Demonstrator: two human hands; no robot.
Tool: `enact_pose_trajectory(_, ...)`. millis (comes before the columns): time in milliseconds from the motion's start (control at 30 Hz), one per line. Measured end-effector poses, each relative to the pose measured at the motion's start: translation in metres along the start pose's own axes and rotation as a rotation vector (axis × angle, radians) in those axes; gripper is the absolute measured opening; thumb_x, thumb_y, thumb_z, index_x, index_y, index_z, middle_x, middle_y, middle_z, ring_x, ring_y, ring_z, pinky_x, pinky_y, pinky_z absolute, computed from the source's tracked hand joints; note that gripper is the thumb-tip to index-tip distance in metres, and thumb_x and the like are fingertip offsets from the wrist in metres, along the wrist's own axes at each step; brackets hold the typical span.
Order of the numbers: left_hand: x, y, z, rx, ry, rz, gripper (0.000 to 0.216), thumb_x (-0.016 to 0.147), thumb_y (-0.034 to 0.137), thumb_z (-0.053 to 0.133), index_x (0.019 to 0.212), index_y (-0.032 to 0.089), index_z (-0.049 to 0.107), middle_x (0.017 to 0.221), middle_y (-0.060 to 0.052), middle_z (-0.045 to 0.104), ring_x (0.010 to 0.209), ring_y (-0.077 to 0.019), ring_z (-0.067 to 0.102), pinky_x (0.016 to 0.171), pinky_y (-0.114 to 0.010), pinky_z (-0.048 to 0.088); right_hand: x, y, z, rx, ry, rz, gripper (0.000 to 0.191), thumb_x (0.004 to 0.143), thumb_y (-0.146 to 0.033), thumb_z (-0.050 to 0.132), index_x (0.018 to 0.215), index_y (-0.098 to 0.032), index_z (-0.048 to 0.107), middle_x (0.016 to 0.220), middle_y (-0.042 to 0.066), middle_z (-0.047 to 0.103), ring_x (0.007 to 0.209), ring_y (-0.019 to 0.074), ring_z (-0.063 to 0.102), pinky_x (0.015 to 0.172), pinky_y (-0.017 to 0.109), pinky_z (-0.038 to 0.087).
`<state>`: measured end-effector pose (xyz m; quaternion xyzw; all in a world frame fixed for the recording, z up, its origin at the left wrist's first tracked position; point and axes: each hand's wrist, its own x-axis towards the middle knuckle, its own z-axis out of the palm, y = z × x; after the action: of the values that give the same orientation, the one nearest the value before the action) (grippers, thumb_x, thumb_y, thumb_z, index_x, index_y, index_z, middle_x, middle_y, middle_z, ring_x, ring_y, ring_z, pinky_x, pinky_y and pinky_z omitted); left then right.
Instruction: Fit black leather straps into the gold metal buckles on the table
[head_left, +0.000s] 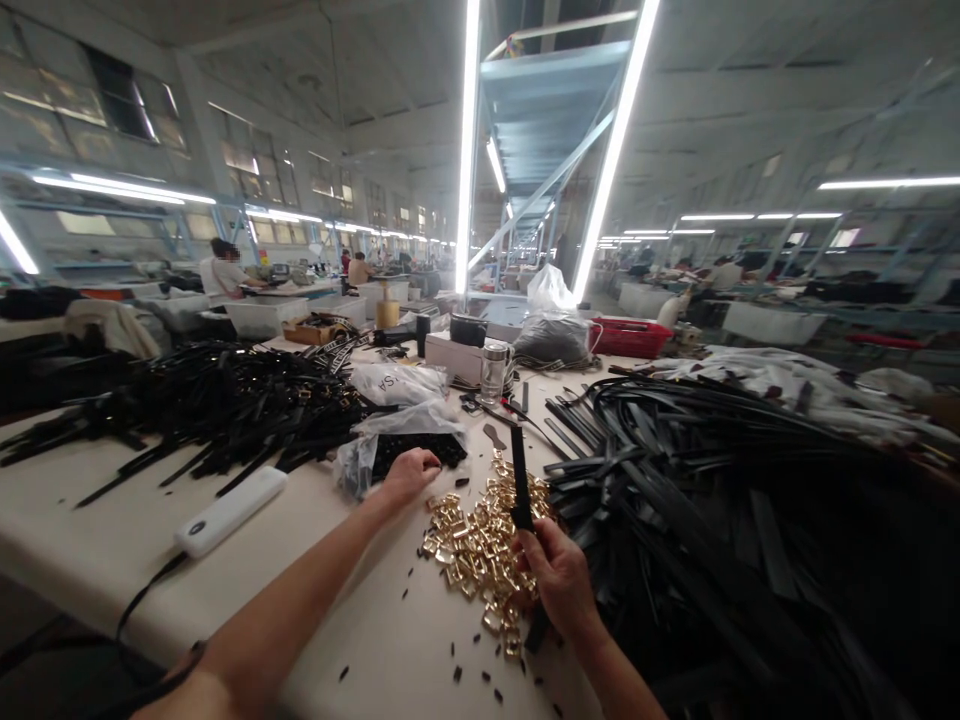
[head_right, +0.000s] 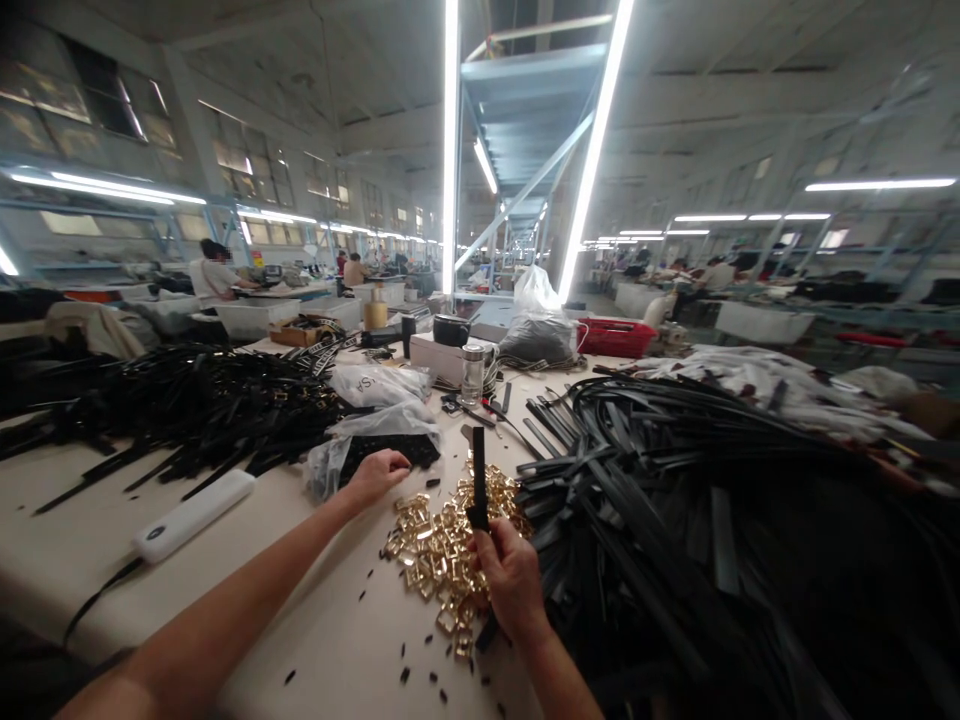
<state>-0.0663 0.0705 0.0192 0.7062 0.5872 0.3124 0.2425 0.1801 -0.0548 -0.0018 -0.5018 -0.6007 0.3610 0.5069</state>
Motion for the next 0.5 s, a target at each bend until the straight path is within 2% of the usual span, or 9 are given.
enact_pose_trajectory(67, -0.014, 0.015, 0.010, -0.144, -0.045, -0.021, 0.014, 0.077, 0.025, 0.059, 0.084, 0.015, 0.066, 0.076, -0.004, 0.067, 0.071, -0.0168, 0.063, 0.068, -0.028, 0.047, -0.001, -0.003, 0.002, -0.022, -0.002, 0.002, 0.030, 0.087, -0.047, 0.051, 0.078, -0.019, 0.055, 0.065, 0.000, 0.060, 0.053, 0.0137, 0.056, 0.051, 0.023, 0.044)
enact_pose_trajectory(133, -0.032, 0.030, 0.023, -0.456, -0.124, -0.074, 0.020, 0.076, 0.031, 0.063, 0.087, 0.015, 0.062, 0.076, -0.004, 0.067, 0.067, -0.0155, 0.064, 0.062, -0.026, 0.048, -0.002, -0.005, 0.004, -0.063, 0.008, -0.015, 0.029, 0.088, -0.046, 0.051, 0.076, -0.019, 0.055, 0.062, -0.001, 0.059, 0.051, 0.0128, 0.054, 0.049, 0.022, 0.042)
enact_pose_trajectory(200, -0.048, 0.044, 0.037, -0.822, -0.206, -0.151, 0.025, 0.070, 0.033, 0.072, 0.081, 0.014, 0.060, 0.074, -0.002, 0.065, 0.065, -0.0136, 0.064, 0.060, -0.023, 0.048, -0.003, -0.007, 0.005, -0.098, 0.014, -0.037, 0.029, 0.087, -0.044, 0.051, 0.075, -0.018, 0.056, 0.060, -0.001, 0.058, 0.050, 0.0122, 0.053, 0.049, 0.022, 0.041)
enact_pose_trajectory(267, -0.061, 0.053, 0.050, -1.057, -0.253, -0.221, 0.029, 0.064, 0.032, 0.078, 0.073, 0.014, 0.057, 0.068, 0.000, 0.063, 0.061, -0.0108, 0.062, 0.058, -0.020, 0.047, -0.003, -0.007, 0.005, -0.100, 0.011, -0.041, 0.029, 0.087, -0.044, 0.050, 0.077, -0.018, 0.057, 0.060, -0.001, 0.059, 0.050, 0.0119, 0.054, 0.048, 0.021, 0.041)
enact_pose_trajectory(367, -0.071, 0.057, 0.063, -1.203, -0.275, -0.284, 0.033, 0.059, 0.031, 0.082, 0.067, 0.014, 0.056, 0.062, 0.002, 0.061, 0.056, -0.0084, 0.059, 0.055, -0.018, 0.045, -0.003, -0.004, 0.004, -0.070, 0.012, -0.027, 0.028, 0.088, -0.043, 0.050, 0.082, -0.017, 0.058, 0.065, 0.000, 0.063, 0.051, 0.0118, 0.056, 0.048, 0.020, 0.043)
enact_pose_trajectory(500, -0.071, 0.057, 0.066, -1.293, -0.267, -0.319, 0.033, 0.057, 0.030, 0.084, 0.069, 0.013, 0.059, 0.064, 0.001, 0.063, 0.057, -0.0081, 0.061, 0.057, -0.018, 0.048, -0.002, 0.001, 0.005, -0.088, 0.008, -0.019, 0.025, 0.089, -0.041, 0.050, 0.082, -0.018, 0.058, 0.066, 0.001, 0.065, 0.051, 0.0121, 0.057, 0.048, 0.021, 0.043)
